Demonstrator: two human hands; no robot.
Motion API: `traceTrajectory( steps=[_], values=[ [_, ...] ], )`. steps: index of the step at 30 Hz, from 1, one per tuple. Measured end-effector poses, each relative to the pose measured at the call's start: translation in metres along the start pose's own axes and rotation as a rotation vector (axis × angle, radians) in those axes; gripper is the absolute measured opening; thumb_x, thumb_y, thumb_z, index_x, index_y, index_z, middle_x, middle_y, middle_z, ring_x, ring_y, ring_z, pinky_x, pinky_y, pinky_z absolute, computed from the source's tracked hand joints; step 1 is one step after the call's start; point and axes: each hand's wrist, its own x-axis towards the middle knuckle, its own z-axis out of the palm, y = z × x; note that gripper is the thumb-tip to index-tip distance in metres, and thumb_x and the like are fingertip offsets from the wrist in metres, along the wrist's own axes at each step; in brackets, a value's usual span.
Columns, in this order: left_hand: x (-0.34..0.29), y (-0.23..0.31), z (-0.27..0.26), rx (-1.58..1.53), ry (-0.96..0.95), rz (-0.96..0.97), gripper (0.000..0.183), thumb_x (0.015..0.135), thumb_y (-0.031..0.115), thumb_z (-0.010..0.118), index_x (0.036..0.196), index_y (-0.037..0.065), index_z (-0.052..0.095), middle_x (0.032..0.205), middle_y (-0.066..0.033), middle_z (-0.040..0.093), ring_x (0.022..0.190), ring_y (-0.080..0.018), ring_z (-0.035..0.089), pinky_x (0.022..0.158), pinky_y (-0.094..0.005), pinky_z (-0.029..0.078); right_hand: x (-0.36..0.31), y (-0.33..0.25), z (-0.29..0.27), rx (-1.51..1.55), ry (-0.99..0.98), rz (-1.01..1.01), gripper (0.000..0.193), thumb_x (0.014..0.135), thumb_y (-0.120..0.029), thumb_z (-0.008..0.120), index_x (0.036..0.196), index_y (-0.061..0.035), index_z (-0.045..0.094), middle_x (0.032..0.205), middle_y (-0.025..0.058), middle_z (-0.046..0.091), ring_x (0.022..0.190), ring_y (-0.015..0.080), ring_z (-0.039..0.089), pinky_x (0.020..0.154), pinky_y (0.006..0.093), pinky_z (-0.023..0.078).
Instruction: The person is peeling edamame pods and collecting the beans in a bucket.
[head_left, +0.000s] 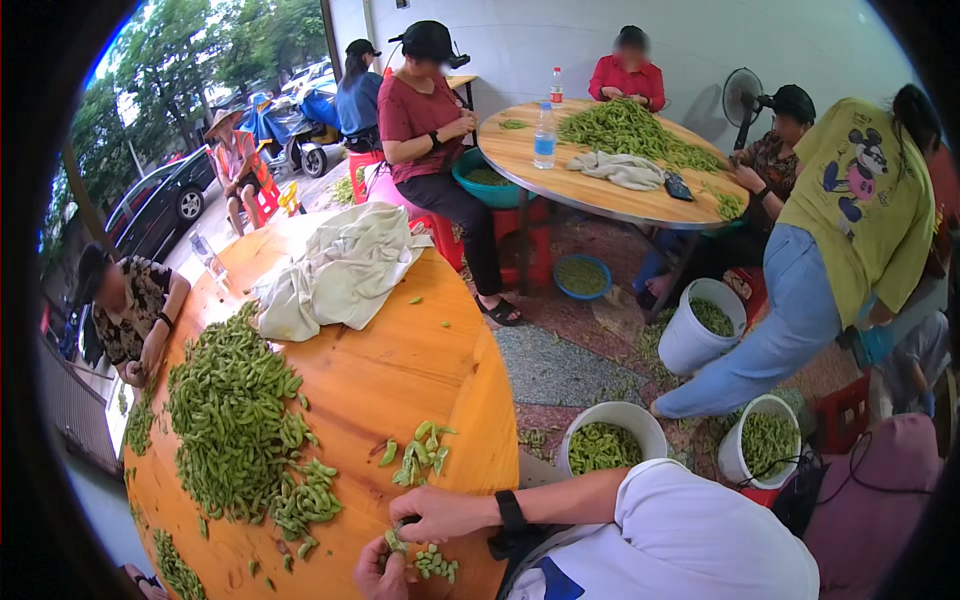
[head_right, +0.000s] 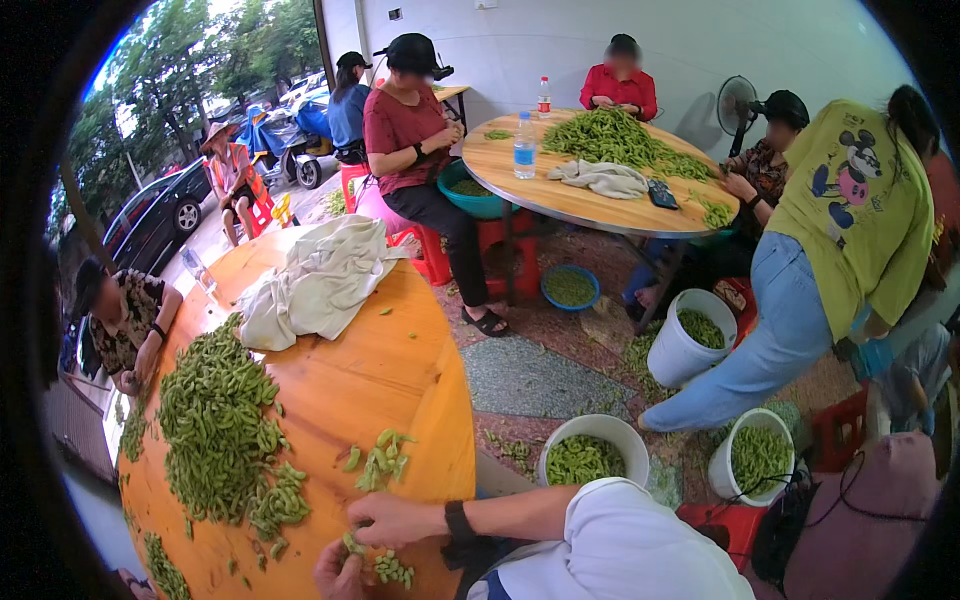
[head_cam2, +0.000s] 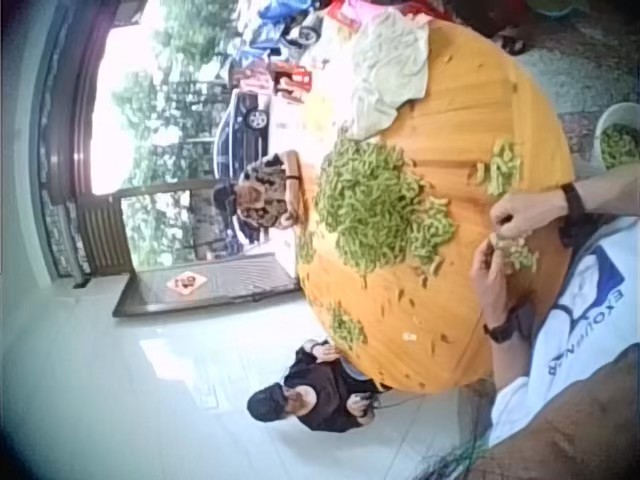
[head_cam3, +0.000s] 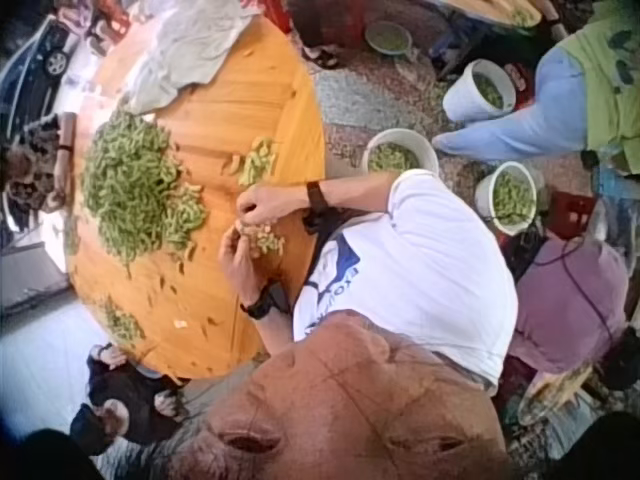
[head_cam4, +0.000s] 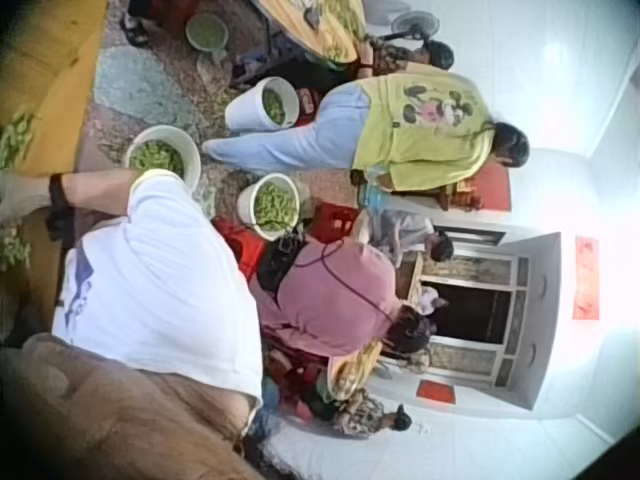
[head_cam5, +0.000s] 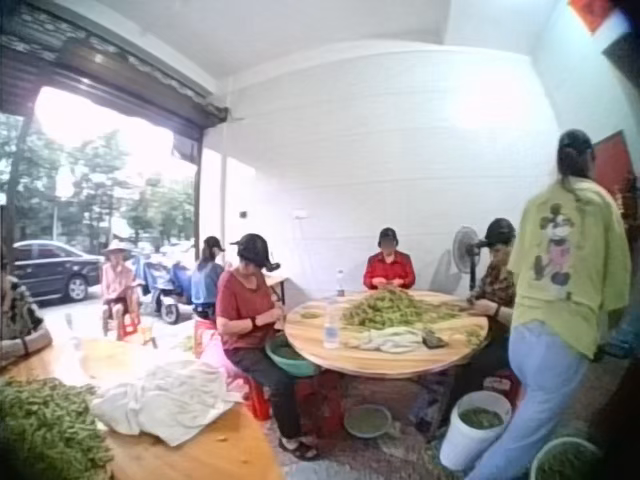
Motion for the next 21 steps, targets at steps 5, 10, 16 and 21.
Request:
traceTrajectory(
  steps=[5,10,16,21],
  values=[
    [-0.011,0.004,0.012,0.236,0.124,0.245,0.020,0.094,0.007,0.057,0.112,-0.002,0.062,0.083,-0.0020,0.060,0.074,-0.0150,0.057,0.065,-0.0279,0.047,0.007,0.022,-0.012,-0.293,0.251,-0.320,0.017,0.086,-0.017,0.058,0.091,-0.0007,0.059,0.073,0.0136,0.060,0.069,0.0209,0.060,0.065,0.0358,0.049],
    [0.000,0.016,0.022,0.599,0.066,0.443,0.014,0.089,0.001,0.061,0.101,-0.003,0.065,0.092,-0.0147,0.067,0.084,-0.0229,0.065,0.075,-0.0294,0.050,-0.017,0.006,-0.059,-0.606,0.500,-0.224,0.020,0.081,-0.012,0.058,0.098,-0.0034,0.063,0.081,0.0193,0.063,0.075,0.0364,0.063,0.067,0.0412,0.050],
    [-0.021,0.022,0.019,0.547,0.093,0.369,0.016,0.087,0.004,0.063,0.103,-0.001,0.067,0.089,-0.0135,0.068,0.080,-0.0244,0.065,0.071,-0.0318,0.051,-0.018,-0.017,-0.066,-0.718,0.602,-0.134,0.024,0.081,-0.009,0.054,0.104,-0.0026,0.059,0.085,0.0223,0.066,0.079,0.0411,0.064,0.072,0.0499,0.051],
    [-0.006,0.023,-0.005,0.546,0.196,0.296,0.020,0.086,0.005,0.065,0.105,0.000,0.065,0.086,-0.0145,0.066,0.078,-0.0276,0.064,0.068,-0.0350,0.051,-0.010,-0.016,-0.042,-0.823,0.453,-0.289,0.028,0.081,-0.003,0.053,0.109,0.0004,0.057,0.086,0.0236,0.066,0.080,0.0411,0.065,0.071,0.0487,0.051]
  ],
)
